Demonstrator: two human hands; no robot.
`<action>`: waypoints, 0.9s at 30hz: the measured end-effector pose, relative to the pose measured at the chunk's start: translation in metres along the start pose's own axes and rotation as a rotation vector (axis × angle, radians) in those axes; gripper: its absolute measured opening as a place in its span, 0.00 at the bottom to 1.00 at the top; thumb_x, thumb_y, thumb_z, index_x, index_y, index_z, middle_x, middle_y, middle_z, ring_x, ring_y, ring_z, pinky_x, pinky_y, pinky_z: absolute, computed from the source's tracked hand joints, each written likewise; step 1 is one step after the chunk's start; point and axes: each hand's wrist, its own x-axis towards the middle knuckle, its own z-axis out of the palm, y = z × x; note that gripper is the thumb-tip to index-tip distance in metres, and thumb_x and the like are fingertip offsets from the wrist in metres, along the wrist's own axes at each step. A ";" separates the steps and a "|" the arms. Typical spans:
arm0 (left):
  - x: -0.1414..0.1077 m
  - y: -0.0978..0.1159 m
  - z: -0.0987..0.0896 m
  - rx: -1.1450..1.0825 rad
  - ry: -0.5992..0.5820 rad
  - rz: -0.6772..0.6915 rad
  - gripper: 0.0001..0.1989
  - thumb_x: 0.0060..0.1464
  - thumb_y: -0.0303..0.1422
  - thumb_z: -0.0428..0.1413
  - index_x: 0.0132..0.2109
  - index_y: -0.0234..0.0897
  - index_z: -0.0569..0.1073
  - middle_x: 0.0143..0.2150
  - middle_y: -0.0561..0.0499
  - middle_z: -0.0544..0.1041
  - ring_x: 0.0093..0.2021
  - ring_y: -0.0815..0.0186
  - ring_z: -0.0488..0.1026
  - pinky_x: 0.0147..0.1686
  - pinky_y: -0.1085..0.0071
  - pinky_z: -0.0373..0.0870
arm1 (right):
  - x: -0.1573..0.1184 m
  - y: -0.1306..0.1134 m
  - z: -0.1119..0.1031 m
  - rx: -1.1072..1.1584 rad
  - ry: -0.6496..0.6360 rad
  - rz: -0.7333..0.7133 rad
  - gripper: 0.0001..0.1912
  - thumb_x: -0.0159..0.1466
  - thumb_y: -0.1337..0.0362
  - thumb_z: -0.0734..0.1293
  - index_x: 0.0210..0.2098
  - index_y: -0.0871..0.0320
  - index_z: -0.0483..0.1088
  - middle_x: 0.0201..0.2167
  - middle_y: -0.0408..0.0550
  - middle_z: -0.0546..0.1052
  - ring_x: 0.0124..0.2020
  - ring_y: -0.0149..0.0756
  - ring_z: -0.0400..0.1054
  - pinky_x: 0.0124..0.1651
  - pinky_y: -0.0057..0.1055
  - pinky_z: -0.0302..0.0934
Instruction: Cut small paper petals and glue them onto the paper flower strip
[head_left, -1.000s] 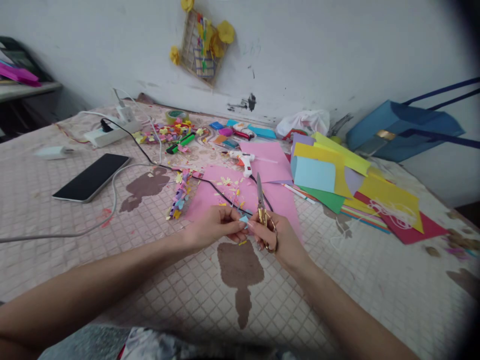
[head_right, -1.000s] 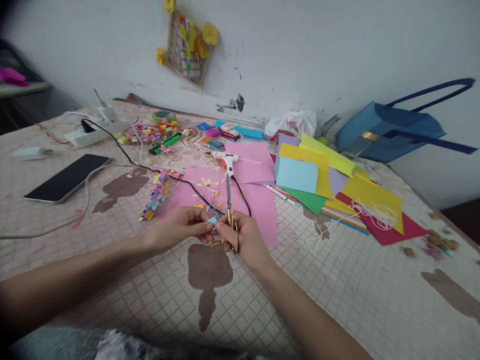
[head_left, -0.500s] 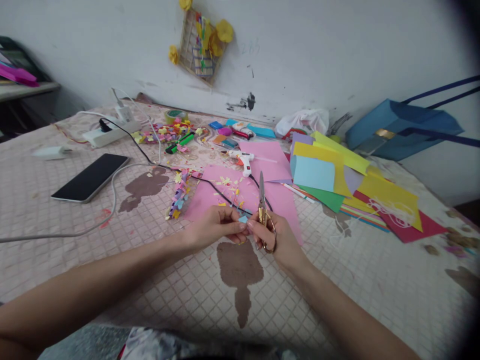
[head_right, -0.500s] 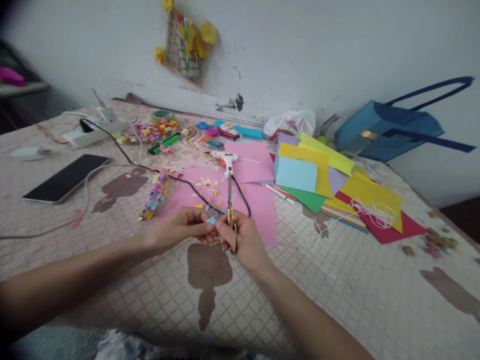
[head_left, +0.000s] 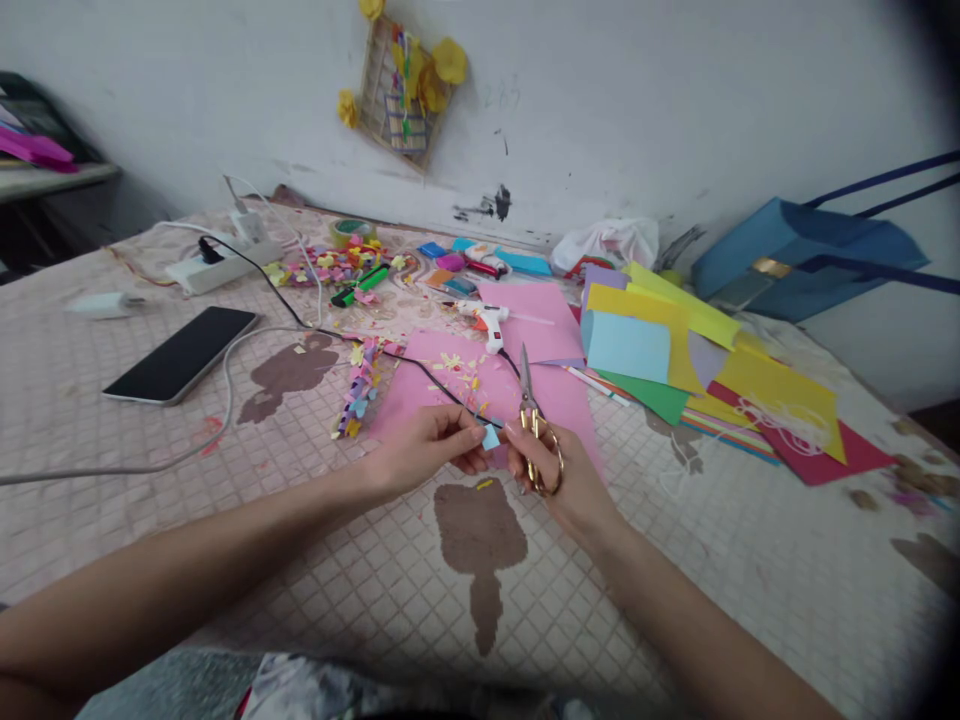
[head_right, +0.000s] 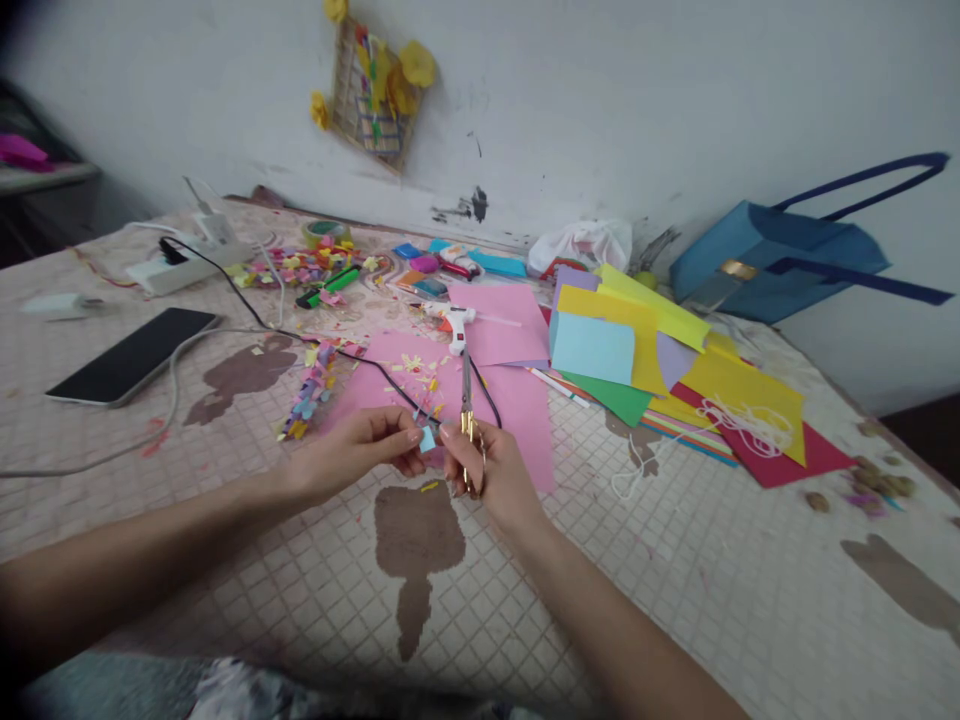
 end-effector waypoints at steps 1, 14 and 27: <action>0.000 0.000 0.000 0.013 -0.001 -0.010 0.13 0.52 0.38 0.55 0.30 0.31 0.67 0.25 0.50 0.75 0.27 0.71 0.72 0.30 0.73 0.69 | 0.000 0.000 0.000 -0.016 -0.014 0.006 0.15 0.58 0.55 0.64 0.23 0.59 0.63 0.15 0.37 0.65 0.14 0.23 0.54 0.16 0.22 0.45; -0.001 0.001 0.001 -0.065 -0.004 -0.076 0.12 0.49 0.36 0.58 0.29 0.30 0.67 0.23 0.51 0.75 0.24 0.72 0.72 0.28 0.75 0.69 | -0.002 0.002 0.001 -0.068 0.004 -0.009 0.14 0.58 0.56 0.64 0.24 0.58 0.62 0.13 0.36 0.63 0.13 0.24 0.55 0.17 0.22 0.48; 0.010 0.016 -0.029 -0.289 0.073 -0.019 0.09 0.48 0.30 0.59 0.29 0.30 0.67 0.32 0.45 0.79 0.33 0.68 0.76 0.37 0.73 0.71 | -0.008 -0.003 0.000 -0.192 -0.211 0.041 0.22 0.60 0.46 0.59 0.25 0.59 0.63 0.13 0.36 0.58 0.15 0.26 0.53 0.20 0.24 0.48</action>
